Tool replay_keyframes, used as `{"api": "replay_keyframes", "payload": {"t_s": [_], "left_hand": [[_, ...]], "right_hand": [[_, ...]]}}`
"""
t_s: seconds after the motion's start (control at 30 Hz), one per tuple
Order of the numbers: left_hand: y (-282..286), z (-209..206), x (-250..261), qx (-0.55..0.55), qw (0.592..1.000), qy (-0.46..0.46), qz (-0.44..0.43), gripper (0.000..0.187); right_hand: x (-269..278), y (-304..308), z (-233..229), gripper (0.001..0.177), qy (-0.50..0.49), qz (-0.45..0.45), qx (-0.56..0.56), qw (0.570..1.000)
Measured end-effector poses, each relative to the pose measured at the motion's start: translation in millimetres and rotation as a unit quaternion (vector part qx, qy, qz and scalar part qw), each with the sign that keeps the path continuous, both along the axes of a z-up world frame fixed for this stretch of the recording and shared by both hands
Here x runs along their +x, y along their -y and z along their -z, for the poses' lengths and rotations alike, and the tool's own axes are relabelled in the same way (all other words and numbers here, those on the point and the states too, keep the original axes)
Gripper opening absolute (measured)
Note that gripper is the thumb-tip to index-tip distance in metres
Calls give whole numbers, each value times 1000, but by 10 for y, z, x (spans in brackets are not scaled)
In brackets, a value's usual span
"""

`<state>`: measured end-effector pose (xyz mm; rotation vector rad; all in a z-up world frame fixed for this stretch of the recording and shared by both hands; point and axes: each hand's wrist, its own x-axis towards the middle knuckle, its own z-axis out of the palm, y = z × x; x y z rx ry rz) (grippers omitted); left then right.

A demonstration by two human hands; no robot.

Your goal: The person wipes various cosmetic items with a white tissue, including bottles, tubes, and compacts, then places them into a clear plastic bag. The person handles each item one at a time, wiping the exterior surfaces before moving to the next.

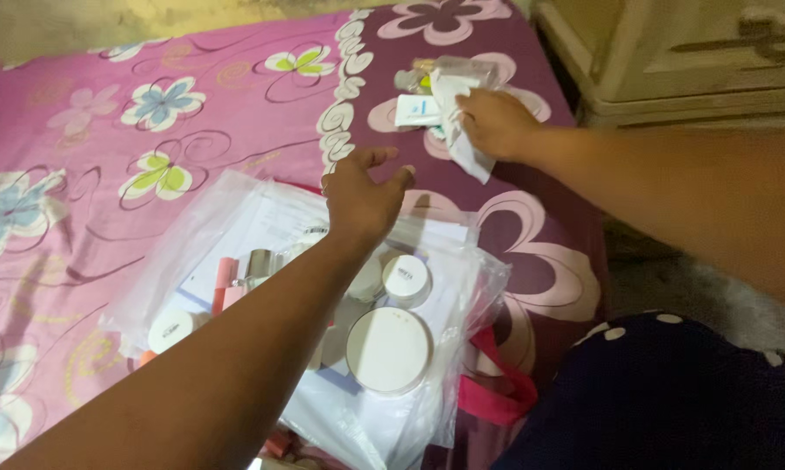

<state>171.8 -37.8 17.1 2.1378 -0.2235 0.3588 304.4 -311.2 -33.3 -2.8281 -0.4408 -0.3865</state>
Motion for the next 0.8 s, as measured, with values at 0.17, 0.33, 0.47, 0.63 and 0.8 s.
{"api": "replay_keyframes", "payload": {"t_s": [0.17, 0.33, 0.47, 0.63, 0.8], "left_hand": [[-140, 51, -51, -28, 999, -32, -16, 40], [-172, 54, -45, -39, 998, -43, -9, 41], [-208, 175, -41, -42, 998, -45, -7, 40], [-140, 348, 119, -122, 992, -31, 20, 29], [105, 202, 234, -463, 852, -196, 148, 56]], "right_hand": [[365, 12, 166, 57, 92, -108, -53, 989], [79, -199, 9, 58, -43, -10, -42, 998], [-327, -433, -206, 55, -5, 6, -19, 1000], [-871, -631, -413, 48, 46, 11, 218, 975], [-1570, -948, -646, 30, 129, -70, 274, 951]]}}
